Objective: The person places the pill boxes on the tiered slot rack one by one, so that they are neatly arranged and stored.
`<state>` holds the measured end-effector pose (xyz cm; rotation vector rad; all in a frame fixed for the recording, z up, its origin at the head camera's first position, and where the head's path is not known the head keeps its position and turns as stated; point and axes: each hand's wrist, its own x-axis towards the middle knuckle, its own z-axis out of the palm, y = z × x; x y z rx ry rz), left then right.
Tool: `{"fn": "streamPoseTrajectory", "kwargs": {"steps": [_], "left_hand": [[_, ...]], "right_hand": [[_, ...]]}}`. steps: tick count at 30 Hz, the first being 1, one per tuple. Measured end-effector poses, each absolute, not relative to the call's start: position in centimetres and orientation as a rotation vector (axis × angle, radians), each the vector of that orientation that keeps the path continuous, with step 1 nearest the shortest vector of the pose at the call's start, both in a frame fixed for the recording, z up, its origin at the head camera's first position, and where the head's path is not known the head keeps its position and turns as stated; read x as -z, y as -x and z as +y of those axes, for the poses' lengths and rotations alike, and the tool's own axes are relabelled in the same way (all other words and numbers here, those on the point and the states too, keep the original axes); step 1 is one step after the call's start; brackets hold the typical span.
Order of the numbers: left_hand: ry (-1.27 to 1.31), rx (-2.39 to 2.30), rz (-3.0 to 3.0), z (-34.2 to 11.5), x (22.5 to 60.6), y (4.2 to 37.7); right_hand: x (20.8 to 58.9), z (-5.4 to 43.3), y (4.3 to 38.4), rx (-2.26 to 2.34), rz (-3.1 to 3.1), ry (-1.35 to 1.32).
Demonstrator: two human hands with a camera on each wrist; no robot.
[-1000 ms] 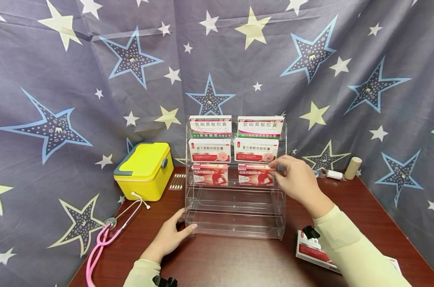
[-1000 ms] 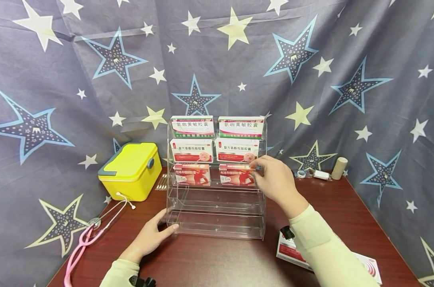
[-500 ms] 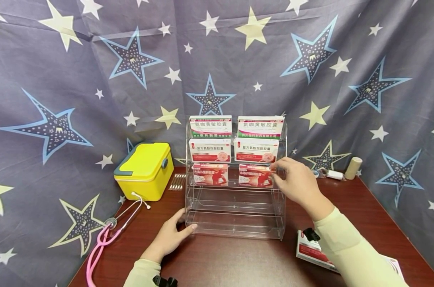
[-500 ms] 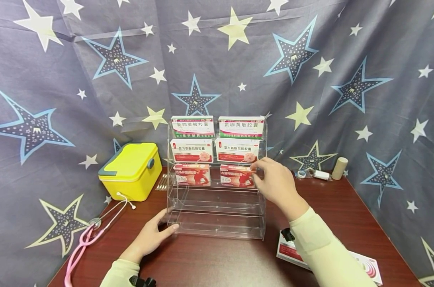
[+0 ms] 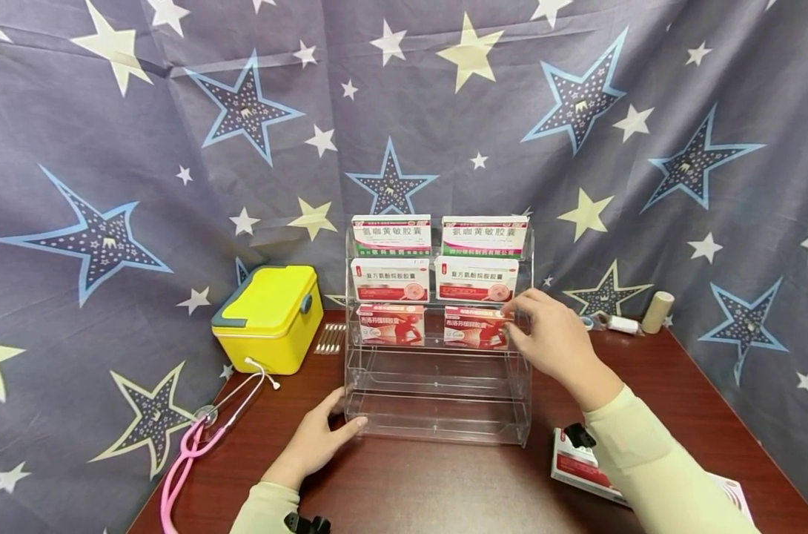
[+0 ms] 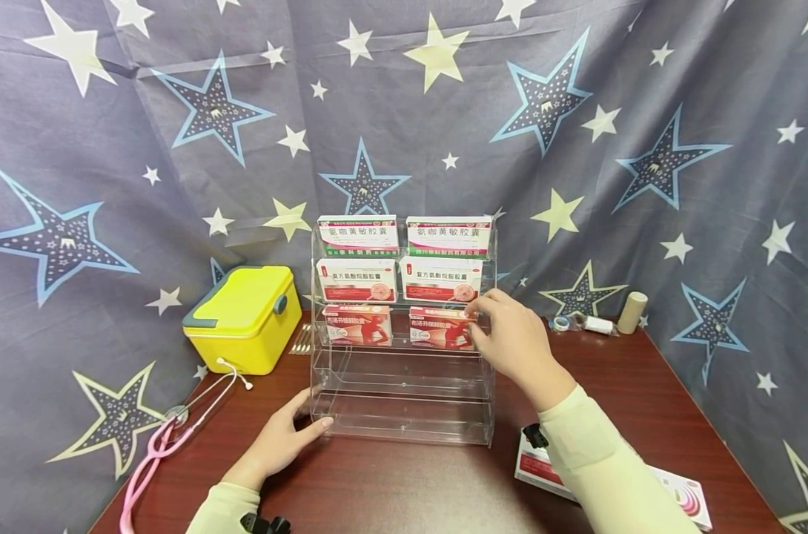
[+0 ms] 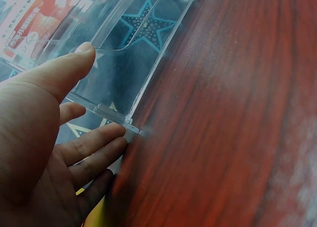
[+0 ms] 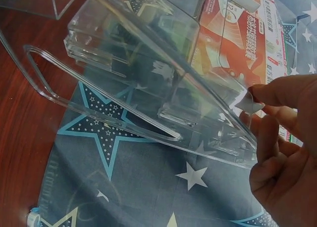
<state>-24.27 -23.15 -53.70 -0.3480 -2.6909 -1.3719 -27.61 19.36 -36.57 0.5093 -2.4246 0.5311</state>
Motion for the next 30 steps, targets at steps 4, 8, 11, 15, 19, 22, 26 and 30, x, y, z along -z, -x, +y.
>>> {"fn": "streamPoseTrajectory", "kwargs": {"steps": [4, 8, 11, 15, 19, 22, 26, 30], "left_hand": [[0.346, 1.387, -2.689, -23.2, 53.7, 24.2], [0.341, 1.39, -2.69, -23.2, 53.7, 24.3], [0.338, 1.393, -2.69, -23.1, 53.7, 24.2], [0.337, 1.419, -2.685, -23.1, 53.6, 24.2], [0.336, 1.433, -2.681, -23.1, 53.5, 24.1], [0.337, 1.433, -2.679, -23.2, 53.5, 24.2], [0.334, 1.432, -2.678, -23.2, 53.6, 24.2], [0.331, 1.434, -2.681, -23.1, 53.7, 24.2]], "right_hand": [[36.3, 20.0, 26.9, -0.558, -2.383, -0.563], [35.9, 22.5, 24.8, -0.621, -2.317, -0.636], [36.0, 25.8, 22.8, -0.632, -2.304, -0.694], [37.9, 31.3, 20.1, -0.62, -2.381, -0.701], [41.7, 36.9, 17.7, -0.745, -2.59, -0.558], [44.7, 40.4, 16.4, -0.871, -2.822, -0.37], [47.5, 43.8, 15.7, -0.946, -3.088, -0.168], [49.4, 45.8, 15.4, -0.979, -3.183, -0.163]]}}
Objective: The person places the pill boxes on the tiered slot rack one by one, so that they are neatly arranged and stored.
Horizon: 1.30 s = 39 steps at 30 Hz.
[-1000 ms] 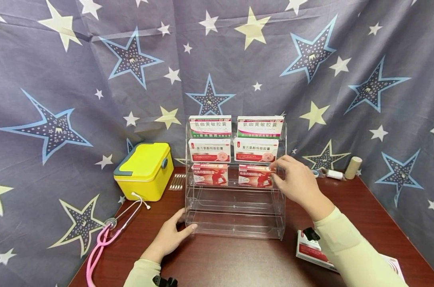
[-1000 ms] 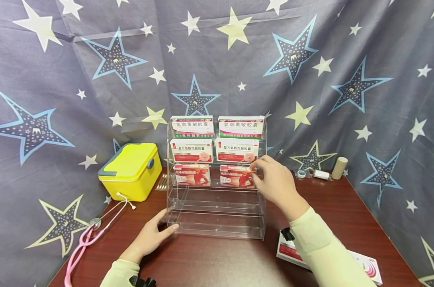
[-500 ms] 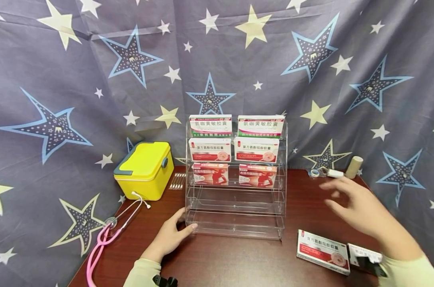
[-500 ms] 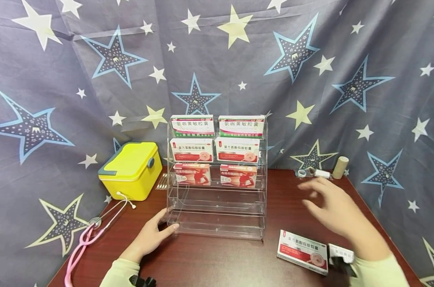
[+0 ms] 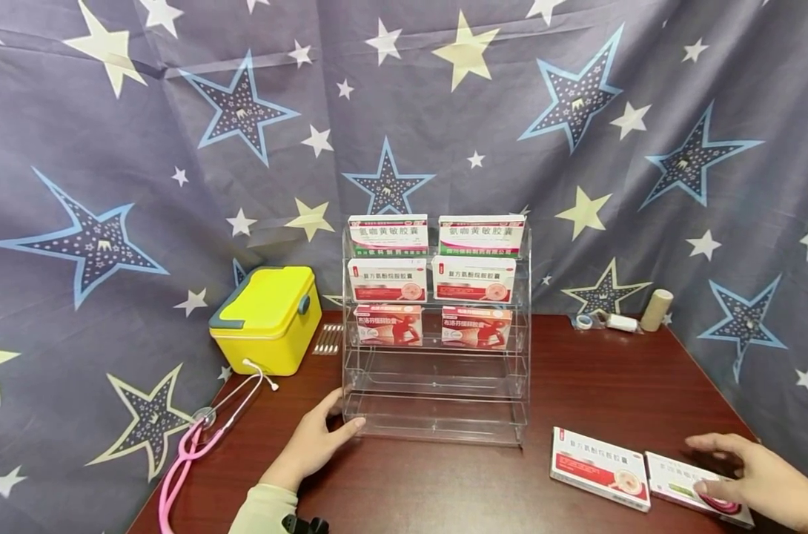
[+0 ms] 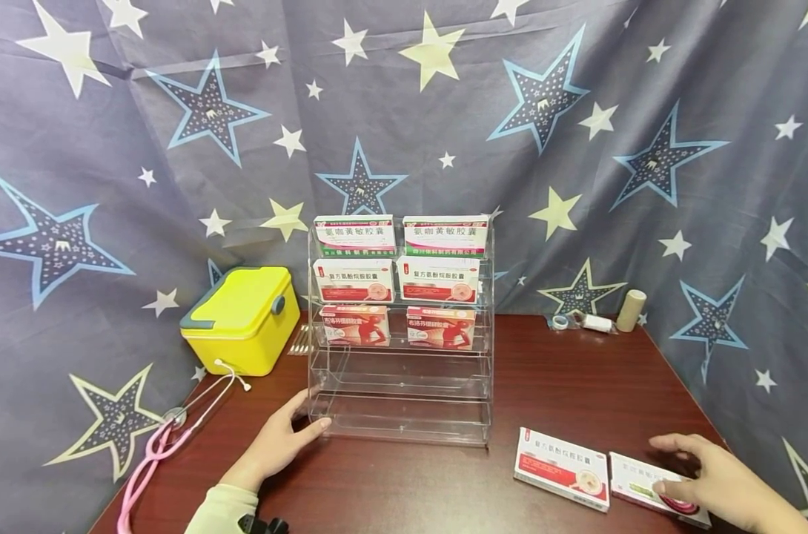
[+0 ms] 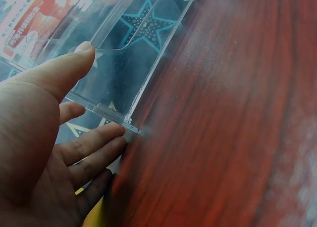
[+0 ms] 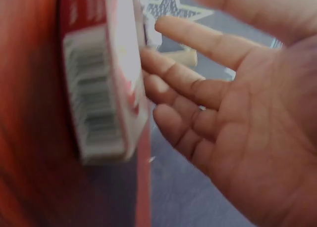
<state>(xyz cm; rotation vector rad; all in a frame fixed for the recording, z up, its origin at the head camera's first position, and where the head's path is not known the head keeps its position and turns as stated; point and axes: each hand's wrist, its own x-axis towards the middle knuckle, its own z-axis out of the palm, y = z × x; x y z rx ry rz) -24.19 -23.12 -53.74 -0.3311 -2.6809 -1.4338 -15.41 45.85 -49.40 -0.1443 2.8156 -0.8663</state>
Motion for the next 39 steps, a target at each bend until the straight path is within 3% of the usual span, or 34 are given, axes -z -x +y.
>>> {"fn": "streamPoseTrajectory", "kwargs": {"steps": [11, 18, 39], "left_hand": [[0.326, 1.423, -2.692, -23.1, 53.8, 24.2], [0.325, 1.431, -2.697, -23.0, 53.8, 24.1], [0.323, 1.415, -2.693, -23.1, 53.8, 24.2]], "right_hand": [[51.0, 47.3, 14.8, 0.832, 2.722, 0.22], [51.6, 47.0, 14.7, 0.83, 2.859, 0.067], [52.0, 47.1, 15.0, 0.854, 3.083, 0.045]]}}
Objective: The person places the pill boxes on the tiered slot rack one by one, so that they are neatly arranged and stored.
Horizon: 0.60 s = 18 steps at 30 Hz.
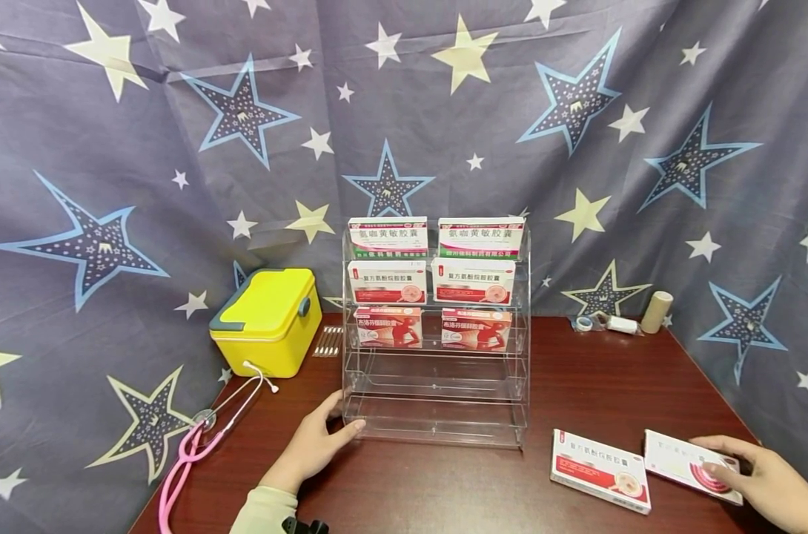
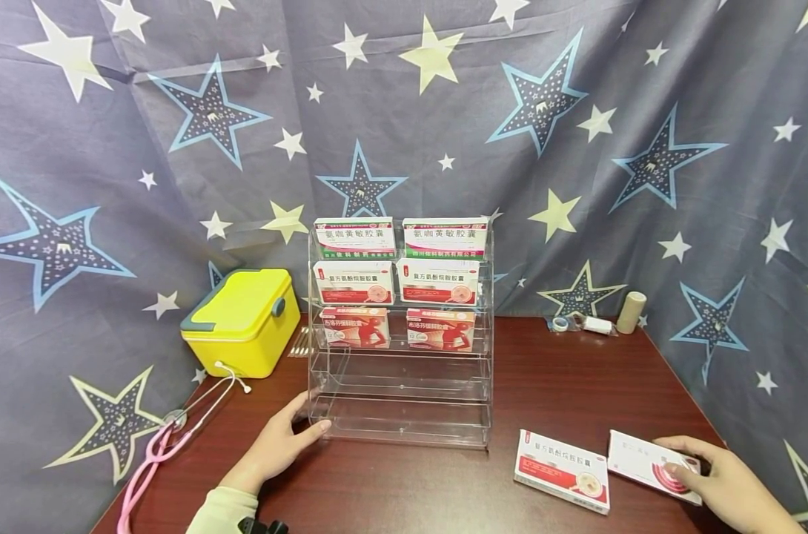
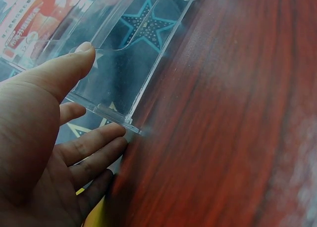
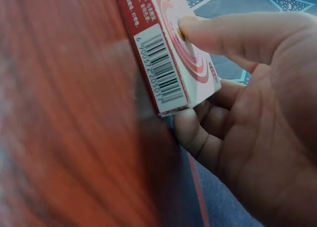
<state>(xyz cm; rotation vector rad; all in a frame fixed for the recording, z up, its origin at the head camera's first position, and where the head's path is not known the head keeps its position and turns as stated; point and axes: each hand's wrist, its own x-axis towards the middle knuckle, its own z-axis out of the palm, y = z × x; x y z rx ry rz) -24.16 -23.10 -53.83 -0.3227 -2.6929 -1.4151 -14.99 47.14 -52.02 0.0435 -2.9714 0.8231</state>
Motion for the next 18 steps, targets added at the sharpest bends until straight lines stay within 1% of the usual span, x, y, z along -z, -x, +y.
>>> {"fn": "streamPoseTrajectory", "kwargs": {"steps": [10, 18], "left_hand": [[0.328, 1.412, -2.692, -23.07, 53.84, 24.18], [0.331, 1.417, -2.688, -23.09, 53.92, 24.23]], "right_hand": [[51.71, 47.06, 15.18, -0.845, -2.983, -0.019], [52.07, 46.47, 14.4, -1.066, -2.781, 0.063]]}}
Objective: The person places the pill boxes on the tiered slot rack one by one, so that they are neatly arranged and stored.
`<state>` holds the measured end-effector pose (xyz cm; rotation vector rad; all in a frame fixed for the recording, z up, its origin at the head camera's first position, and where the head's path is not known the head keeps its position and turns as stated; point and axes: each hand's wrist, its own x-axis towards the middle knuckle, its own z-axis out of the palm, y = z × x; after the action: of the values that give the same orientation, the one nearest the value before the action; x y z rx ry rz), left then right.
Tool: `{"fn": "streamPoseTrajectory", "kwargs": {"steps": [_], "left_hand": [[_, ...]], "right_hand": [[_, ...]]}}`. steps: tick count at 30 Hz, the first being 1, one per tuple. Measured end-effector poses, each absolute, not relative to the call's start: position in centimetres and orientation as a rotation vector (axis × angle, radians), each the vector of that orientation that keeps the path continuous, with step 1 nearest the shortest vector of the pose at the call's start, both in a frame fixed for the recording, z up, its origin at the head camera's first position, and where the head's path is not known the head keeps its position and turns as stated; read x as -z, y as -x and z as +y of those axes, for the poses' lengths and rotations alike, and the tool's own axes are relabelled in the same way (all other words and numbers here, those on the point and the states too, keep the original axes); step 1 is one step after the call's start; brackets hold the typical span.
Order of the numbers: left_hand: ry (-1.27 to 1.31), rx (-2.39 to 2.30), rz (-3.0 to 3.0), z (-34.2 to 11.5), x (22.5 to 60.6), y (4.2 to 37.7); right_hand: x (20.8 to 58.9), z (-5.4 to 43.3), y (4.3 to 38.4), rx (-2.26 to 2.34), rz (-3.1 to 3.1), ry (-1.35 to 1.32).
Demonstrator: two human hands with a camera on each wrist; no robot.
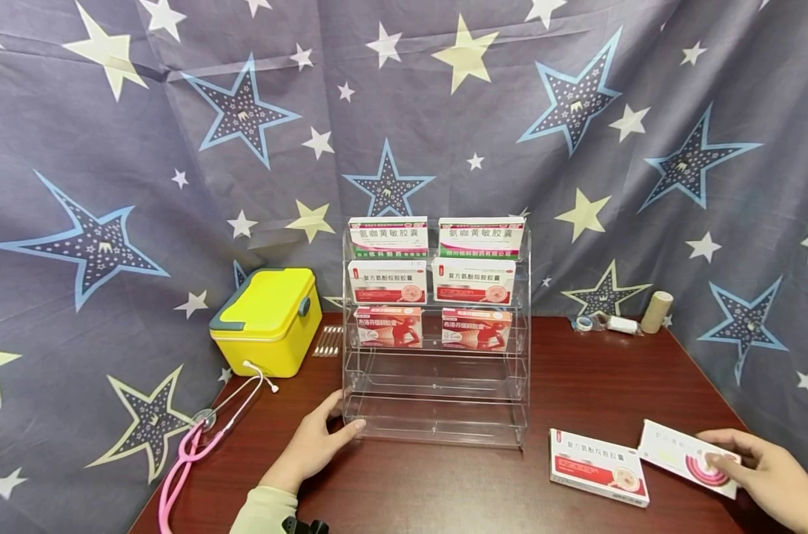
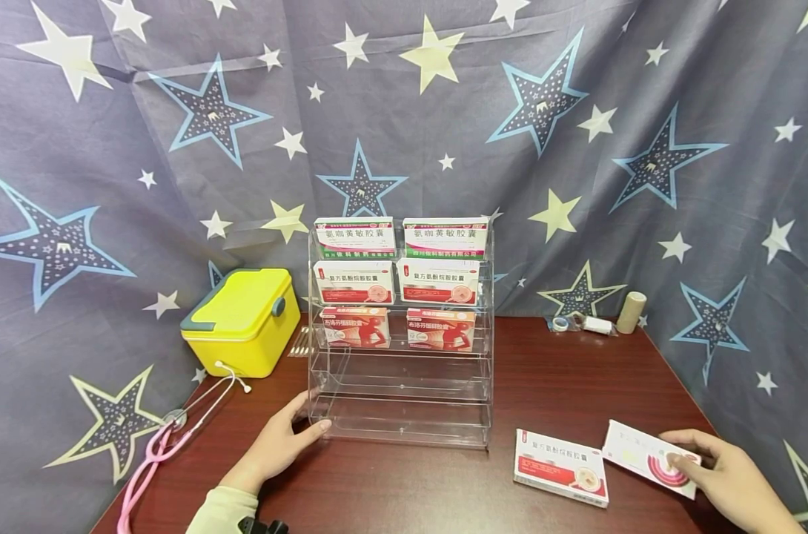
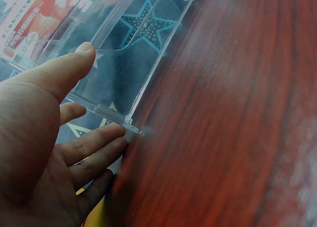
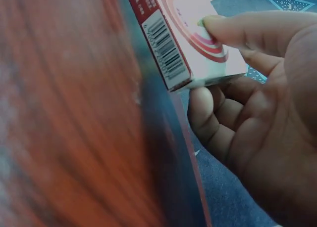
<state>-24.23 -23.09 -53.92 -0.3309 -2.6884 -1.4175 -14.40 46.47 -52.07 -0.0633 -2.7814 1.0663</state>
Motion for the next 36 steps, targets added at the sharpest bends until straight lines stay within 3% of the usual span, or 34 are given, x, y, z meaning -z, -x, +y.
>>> {"fn": "streamPoseTrajectory", "kwargs": {"steps": [21, 30, 36], "left_hand": [[0.331, 1.419, -2.687, -23.1, 53.8, 24.1], [0.327, 1.423, -2.689, -23.0, 53.7, 24.0], [0.321, 1.446, -2.687, -22.9, 53.5, 24.0]], "right_hand": [[51.8, 46.3, 14.8, -1.206, -2.482, -0.048], [44.5, 41.6, 15.5, -1.044, -2.42, -0.115], [38.9, 34.9, 17.5, -1.064, -2.345, -0.365]]}}
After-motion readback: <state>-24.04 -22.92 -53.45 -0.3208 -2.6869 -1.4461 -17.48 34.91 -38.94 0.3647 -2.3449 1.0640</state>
